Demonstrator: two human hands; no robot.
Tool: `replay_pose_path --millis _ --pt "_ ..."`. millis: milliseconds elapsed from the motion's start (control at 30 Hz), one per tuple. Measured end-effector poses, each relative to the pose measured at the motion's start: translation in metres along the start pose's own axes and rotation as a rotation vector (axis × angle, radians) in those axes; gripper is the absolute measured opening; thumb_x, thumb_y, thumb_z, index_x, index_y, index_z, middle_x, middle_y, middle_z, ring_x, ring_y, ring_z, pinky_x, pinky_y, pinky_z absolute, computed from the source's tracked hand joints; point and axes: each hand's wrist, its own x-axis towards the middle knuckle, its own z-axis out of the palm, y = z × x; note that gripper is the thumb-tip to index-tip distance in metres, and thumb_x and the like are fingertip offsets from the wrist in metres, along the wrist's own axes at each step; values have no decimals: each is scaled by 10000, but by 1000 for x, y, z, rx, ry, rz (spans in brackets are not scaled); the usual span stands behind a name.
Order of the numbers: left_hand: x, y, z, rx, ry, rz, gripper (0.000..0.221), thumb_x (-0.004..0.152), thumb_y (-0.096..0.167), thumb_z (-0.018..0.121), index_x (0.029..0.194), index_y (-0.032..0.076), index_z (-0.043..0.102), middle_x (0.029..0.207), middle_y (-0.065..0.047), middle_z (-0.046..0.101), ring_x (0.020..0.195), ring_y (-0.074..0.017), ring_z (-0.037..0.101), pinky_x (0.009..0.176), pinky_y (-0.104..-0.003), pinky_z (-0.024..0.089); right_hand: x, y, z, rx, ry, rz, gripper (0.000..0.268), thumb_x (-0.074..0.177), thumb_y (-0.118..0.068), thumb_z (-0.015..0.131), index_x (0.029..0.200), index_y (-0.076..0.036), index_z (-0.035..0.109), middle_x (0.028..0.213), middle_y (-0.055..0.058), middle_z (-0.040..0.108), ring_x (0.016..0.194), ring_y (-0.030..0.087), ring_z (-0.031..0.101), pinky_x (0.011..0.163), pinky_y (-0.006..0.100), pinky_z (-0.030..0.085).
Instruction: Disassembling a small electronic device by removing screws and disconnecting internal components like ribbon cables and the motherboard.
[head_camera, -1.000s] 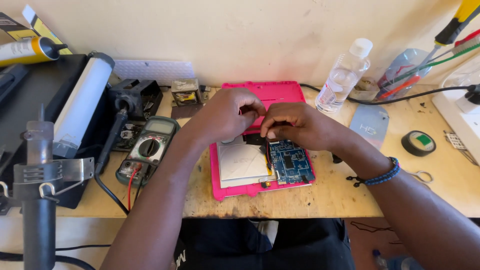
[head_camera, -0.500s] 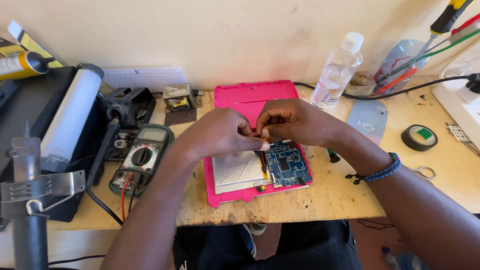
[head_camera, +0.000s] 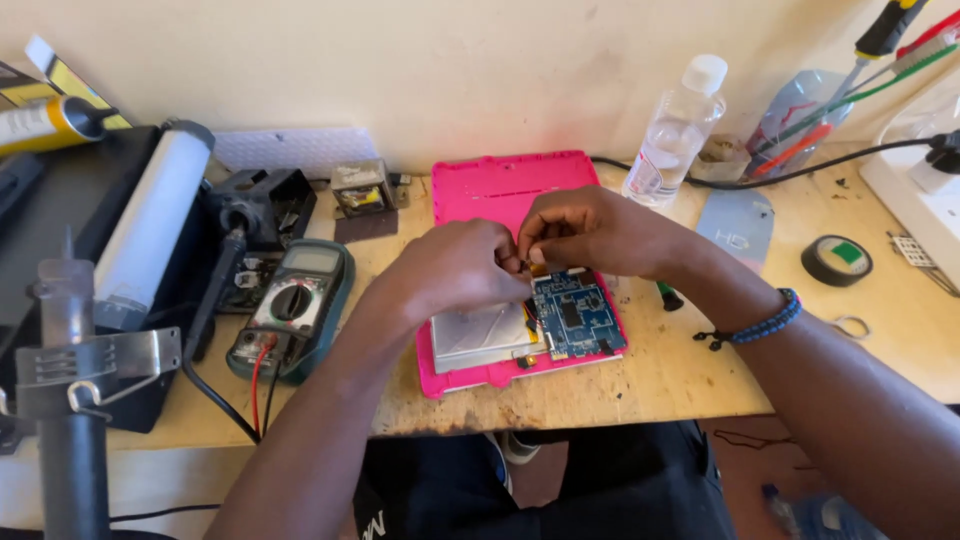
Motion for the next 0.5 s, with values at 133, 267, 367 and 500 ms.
replay_pose_path --millis 133,267,367,500 --pt "-3 -2 1 -67 20 23 413 747 587 749 1032 301 834 1053 -65 816 1177 -347 744 1015 -472 580 0 1 -1 -31 -18 -15 110 986 -8 730 1072 -12 798 964 92 714 884 162 667 775 360 579" --pt "-13 3 -6 -139 70 71 347 739 503 786 974 258 858 1014 -106 828 1130 -383 758 980 -464 594 -2 -2 -4 -71 -36 -34 119 969 -14 748 1069 -27 812 992 115 733 892 191 680 778 382 574" --pt "-13 -1 -3 -216 125 129 362 716 434 821 1008 221 825 955 -61 819 1060 -336 776 939 -433 595 -2 1 -6 -77 -22 -44 117 950 -7 767 1049 -31 824 1003 107 743 902 198 671 780 373 555" --pt "-15 -8 11 -313 236 232 346 756 322 830 1066 179 778 937 -7 809 970 -275 787 892 -398 591 -5 -3 -3 -57 24 -37 144 930 23 769 1053 -17 831 985 126 742 882 219 664 774 377 543"
